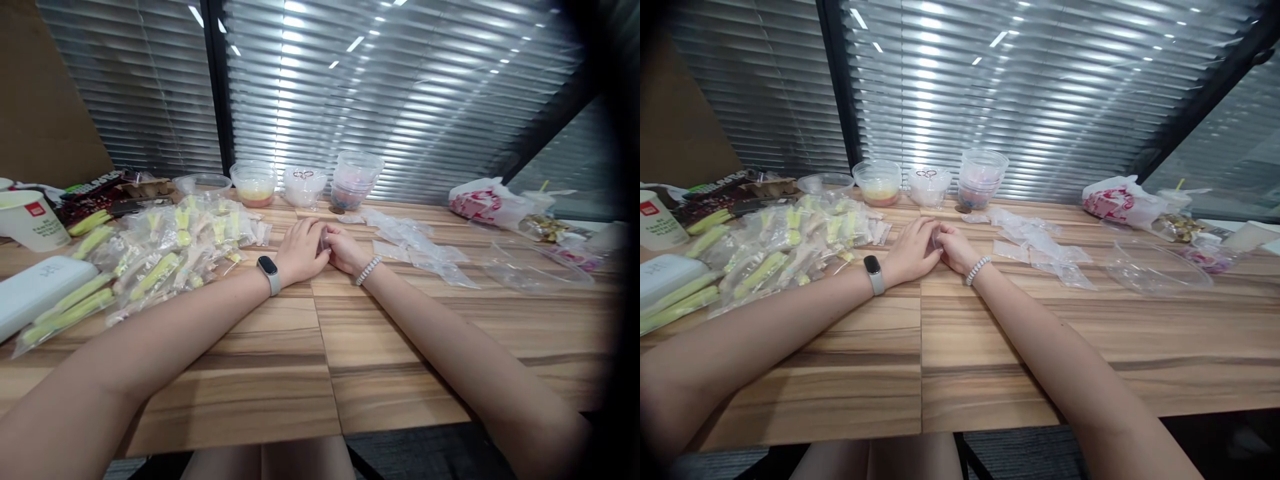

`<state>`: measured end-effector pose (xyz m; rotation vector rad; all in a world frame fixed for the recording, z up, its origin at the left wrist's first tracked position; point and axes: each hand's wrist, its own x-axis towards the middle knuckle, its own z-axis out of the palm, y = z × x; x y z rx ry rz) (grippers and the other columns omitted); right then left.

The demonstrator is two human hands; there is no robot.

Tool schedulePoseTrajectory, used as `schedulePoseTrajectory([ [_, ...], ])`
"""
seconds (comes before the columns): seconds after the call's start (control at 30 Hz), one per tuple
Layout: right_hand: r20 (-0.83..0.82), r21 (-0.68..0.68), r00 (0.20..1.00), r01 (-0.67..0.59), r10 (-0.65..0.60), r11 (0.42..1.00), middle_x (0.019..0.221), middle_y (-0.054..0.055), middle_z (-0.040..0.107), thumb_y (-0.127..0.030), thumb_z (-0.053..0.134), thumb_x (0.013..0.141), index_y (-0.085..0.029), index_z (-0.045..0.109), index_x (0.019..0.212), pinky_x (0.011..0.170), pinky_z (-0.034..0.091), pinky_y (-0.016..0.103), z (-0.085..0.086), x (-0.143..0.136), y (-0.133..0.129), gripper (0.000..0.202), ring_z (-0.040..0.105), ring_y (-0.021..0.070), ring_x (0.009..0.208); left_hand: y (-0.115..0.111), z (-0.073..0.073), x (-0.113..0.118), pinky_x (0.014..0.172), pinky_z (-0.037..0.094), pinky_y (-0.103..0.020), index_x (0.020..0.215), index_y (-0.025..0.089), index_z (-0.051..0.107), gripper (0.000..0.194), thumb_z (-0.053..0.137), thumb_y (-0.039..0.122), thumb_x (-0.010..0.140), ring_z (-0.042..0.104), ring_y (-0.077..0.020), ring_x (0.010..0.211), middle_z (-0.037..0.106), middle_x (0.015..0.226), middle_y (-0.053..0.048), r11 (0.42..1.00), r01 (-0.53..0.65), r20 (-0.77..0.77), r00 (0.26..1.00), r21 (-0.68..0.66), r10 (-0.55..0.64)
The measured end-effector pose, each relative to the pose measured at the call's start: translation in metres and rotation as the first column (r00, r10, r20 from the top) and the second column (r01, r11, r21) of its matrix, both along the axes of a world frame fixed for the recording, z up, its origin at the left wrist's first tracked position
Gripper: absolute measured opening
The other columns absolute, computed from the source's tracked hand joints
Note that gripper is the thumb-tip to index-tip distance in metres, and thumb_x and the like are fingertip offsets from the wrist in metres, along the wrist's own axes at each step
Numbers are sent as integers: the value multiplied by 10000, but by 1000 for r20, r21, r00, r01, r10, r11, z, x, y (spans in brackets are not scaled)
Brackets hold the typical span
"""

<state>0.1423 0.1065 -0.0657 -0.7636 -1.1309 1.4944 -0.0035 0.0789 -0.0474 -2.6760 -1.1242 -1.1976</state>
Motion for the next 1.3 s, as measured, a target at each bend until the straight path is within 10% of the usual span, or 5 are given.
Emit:
schedulePoseTrajectory([
  [0.93, -87, 40, 994, -68, 71, 997, 863, 34, 637, -218, 803, 691, -142, 687, 901, 698, 473, 227, 4, -1, 0, 252, 583, 155, 814, -3, 0, 1, 1157, 162, -561, 1401, 248, 393, 588, 660, 287, 878, 330, -310, 1339, 429, 1404, -102, 970, -230, -78, 969, 80, 236],
  [1.3, -43, 41, 996, -79, 81, 996, 786, 10, 632, -140, 778, 600, -141, 650, 790, 635, 452, 209, 7, -1, -4, 228, 566, 126, 720, -4, 2, 2, 1180, 120, -543, 1304, 208, 464, 473, 659, 249, 874, 353, -272, 1345, 463, 1395, -106, 987, -147, -68, 986, 64, 151],
])
